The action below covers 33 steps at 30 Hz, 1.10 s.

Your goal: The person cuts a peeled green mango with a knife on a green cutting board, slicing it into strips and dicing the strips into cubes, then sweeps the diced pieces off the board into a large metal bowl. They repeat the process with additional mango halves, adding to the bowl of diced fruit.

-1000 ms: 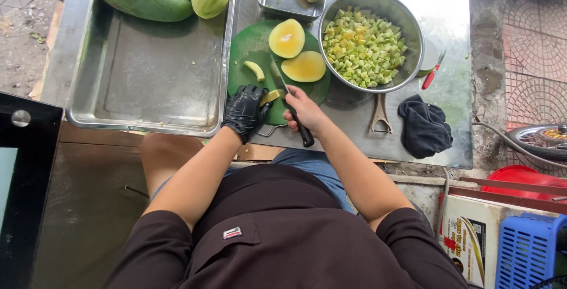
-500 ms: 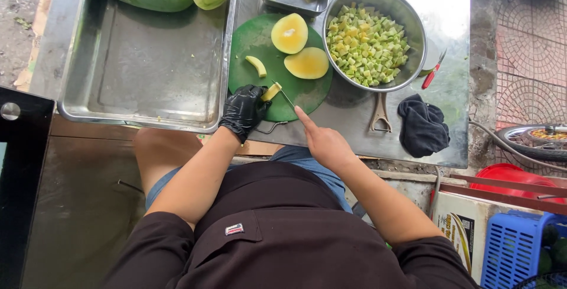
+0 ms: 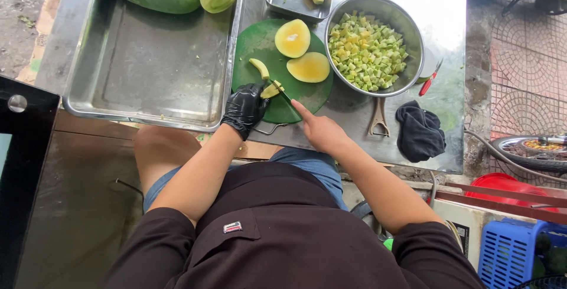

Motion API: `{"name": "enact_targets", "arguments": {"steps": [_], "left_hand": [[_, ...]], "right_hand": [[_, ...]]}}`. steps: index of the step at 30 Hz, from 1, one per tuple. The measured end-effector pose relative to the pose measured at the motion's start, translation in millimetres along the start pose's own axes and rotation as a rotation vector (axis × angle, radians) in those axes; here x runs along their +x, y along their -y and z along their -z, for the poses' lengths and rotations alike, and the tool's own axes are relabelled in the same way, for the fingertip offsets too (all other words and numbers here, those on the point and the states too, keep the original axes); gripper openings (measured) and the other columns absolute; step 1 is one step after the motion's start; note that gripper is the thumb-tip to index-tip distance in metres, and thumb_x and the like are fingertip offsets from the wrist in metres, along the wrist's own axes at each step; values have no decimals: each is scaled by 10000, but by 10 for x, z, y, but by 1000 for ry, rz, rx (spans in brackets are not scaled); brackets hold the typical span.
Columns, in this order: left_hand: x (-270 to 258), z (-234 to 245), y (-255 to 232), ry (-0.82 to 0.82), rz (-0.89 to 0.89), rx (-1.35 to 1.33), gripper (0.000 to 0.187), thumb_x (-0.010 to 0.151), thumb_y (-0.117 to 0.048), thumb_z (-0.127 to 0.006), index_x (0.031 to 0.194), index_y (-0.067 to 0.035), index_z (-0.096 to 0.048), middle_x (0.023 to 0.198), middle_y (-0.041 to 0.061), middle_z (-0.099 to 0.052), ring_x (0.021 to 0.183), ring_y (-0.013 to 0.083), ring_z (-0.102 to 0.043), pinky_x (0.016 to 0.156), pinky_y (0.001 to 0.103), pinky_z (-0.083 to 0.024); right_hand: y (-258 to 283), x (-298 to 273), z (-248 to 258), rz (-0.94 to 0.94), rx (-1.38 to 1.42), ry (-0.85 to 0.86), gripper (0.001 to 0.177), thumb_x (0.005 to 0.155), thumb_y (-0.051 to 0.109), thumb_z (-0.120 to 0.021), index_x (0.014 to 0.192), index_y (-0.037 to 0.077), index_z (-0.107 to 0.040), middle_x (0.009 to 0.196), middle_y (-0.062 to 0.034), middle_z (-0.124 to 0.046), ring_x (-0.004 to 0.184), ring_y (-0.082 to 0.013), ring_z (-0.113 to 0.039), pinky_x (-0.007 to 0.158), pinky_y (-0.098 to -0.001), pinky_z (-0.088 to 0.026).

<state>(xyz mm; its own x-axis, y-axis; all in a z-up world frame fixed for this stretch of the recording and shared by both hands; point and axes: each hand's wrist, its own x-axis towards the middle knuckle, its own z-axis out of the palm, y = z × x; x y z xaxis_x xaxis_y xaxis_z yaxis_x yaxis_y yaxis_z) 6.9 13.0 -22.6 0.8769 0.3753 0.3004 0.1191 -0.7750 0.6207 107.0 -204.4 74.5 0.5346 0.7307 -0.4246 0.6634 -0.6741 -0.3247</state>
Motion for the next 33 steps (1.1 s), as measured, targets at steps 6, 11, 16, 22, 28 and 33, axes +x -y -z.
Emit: {"name": "enact_targets", "arguments": {"steps": [6, 11, 16, 22, 28, 33], "left_hand": [[-3, 68, -125, 2, 7, 11, 407, 808, -219, -787, 1196, -118, -716, 1138, 122, -680, 1061, 342, -649, 883, 450, -536], [7, 42, -148, -11, 19, 14, 370, 849, -283, -791, 1177, -122, -728, 1114, 117, -693, 1036, 340, -657, 860, 460, -537], [7, -3, -72, -42, 2, -24, 331, 857, -272, -768, 1139, -101, -742, 1070, 125, -717, 1007, 341, -671, 859, 454, -545], [28, -40, -49, -77, 1, -24, 288, 852, -296, -783, 1053, -91, -764, 995, 128, -738, 940, 339, -686, 801, 454, -546], [3, -91, 28, -58, -22, 17, 213, 892, -290, -766, 989, -100, -766, 954, 103, -737, 944, 324, -692, 806, 455, -551], [20, -72, 4, -16, -8, 59, 220, 888, -302, -768, 987, -105, -766, 955, 106, -734, 941, 328, -684, 812, 462, -544]], "right_hand": [[414, -231, 438, -174, 157, 191, 697, 981, 162, -338, 1624, 372, -168, 803, -211, -715, 650, -410, -738, 750, -489, -588], [119, -205, 199, -123, 89, 101, 678, 998, 190, -371, 1623, 367, -178, 789, -232, -709, 702, -422, -708, 736, -530, -548], [80, -292, 51, -13, -9, -80, 667, 1016, 208, -427, 1629, 348, -205, 810, -255, -704, 757, -459, -672, 738, -579, -502], [145, -288, 102, 5, -44, -27, 696, 996, 206, -455, 1626, 343, -192, 810, -250, -706, 746, -450, -678, 737, -576, -509], [151, -128, 8, -35, -106, 24, 753, 969, 175, -475, 1631, 363, -170, 813, -235, -712, 749, -431, -692, 741, -556, -530], [156, 46, -18, -13, -134, -3, 789, 941, 183, -488, 1624, 378, -142, 839, -227, -709, 767, -429, -691, 731, -552, -539]]}}
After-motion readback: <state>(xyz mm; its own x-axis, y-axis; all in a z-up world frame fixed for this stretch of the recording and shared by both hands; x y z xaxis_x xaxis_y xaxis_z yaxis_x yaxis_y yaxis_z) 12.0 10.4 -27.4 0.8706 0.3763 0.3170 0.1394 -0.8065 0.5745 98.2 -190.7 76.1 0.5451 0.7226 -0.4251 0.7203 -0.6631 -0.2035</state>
